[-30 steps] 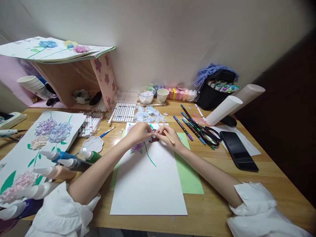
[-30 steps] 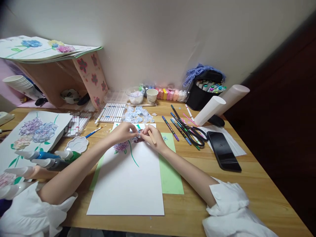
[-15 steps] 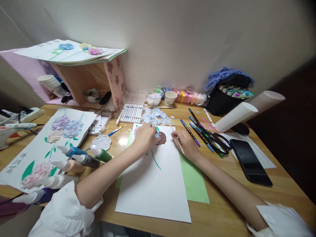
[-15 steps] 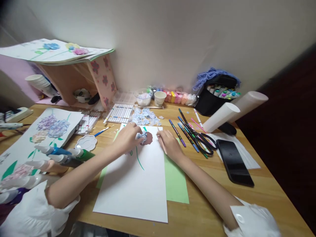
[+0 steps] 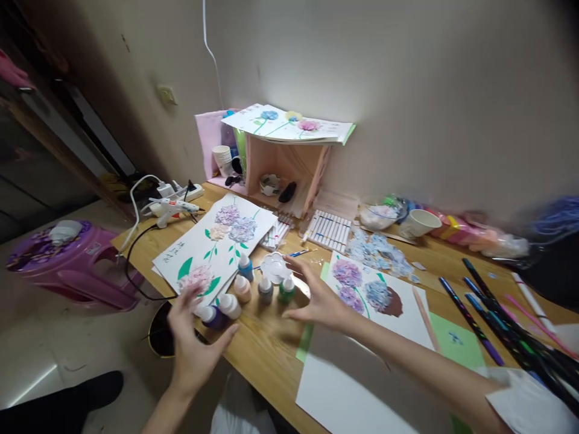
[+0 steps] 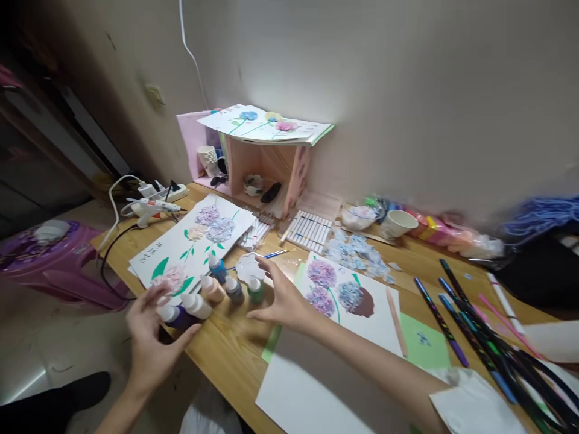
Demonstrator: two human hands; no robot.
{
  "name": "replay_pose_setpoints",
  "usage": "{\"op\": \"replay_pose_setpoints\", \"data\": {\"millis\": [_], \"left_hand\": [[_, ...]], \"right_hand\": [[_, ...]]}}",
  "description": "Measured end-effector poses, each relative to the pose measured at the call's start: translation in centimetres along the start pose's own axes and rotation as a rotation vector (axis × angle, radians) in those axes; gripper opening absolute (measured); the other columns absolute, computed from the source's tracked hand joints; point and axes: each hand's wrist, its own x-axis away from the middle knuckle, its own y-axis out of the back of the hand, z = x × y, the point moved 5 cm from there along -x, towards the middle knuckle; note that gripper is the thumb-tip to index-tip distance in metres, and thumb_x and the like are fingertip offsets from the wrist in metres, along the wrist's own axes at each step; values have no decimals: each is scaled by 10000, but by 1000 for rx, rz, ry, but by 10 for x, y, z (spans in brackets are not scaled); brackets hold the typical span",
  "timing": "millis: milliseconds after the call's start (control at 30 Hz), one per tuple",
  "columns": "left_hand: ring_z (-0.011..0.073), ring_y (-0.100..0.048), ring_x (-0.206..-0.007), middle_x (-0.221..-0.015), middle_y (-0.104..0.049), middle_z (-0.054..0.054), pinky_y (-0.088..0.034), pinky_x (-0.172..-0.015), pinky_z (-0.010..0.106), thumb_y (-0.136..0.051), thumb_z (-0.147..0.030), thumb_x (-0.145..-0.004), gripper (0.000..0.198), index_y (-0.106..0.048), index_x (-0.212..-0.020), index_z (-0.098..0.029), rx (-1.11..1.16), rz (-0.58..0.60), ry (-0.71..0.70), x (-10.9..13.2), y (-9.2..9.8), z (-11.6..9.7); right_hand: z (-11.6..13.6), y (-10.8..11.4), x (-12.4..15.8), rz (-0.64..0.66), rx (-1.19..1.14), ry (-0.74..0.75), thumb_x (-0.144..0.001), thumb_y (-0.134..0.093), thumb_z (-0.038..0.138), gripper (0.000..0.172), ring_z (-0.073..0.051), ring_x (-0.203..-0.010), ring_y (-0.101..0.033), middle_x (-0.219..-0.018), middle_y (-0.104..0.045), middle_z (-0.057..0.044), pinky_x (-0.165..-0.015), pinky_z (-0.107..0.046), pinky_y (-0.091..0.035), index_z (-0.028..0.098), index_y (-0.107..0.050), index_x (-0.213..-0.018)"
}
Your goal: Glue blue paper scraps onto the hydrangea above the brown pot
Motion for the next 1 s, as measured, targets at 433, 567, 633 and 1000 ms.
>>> {"op": "replay_pose_setpoints", "data": {"millis": [433,567,633,1000], "left_hand": [[242,-529,-1220,-1349,-534,48,-464,-1020,357,-663,-224,-759,707,-363,-1397,-281,338,458,218,-24,-57,19],[228,-521,-1229,-1359,-526,37,-457,-1026,355,-639,-225,-781,706,-329,-1411,-301,341,482,186,-24,-60,21],[232,-513,-1236,-1373,-508,40,-442,-1040,367,-638,-235,-780,687,-351,-1400,-301,297,499,125,-25,-60,19],[313,-527,-1199,-1292,-578,-2,-367,-1077,494,-686,-401,-670,672,-492,-1309,-321,35,426,142,-22,-65,25]], "right_hand": [[-3,-51,-48,4,-186,16,-674,-697,135,771,-270,-1235,-501,-1364,-522,-65,-1064,-433,-375,254,-418,-1383],[-4,-48,-48,-68,-169,68,-694,-696,176,661,-261,-1229,-505,-1320,-556,-90,-1075,-414,-357,202,-498,-1324],[-6,-47,-45,-105,-202,46,-731,-669,183,591,-247,-1211,-525,-1295,-582,-87,-1065,-398,-369,195,-518,-1302],[2,-44,-41,-333,-221,8,-708,-657,184,370,-202,-928,-633,-1016,-689,-7,-837,-292,-486,212,-659,-1077]]}}
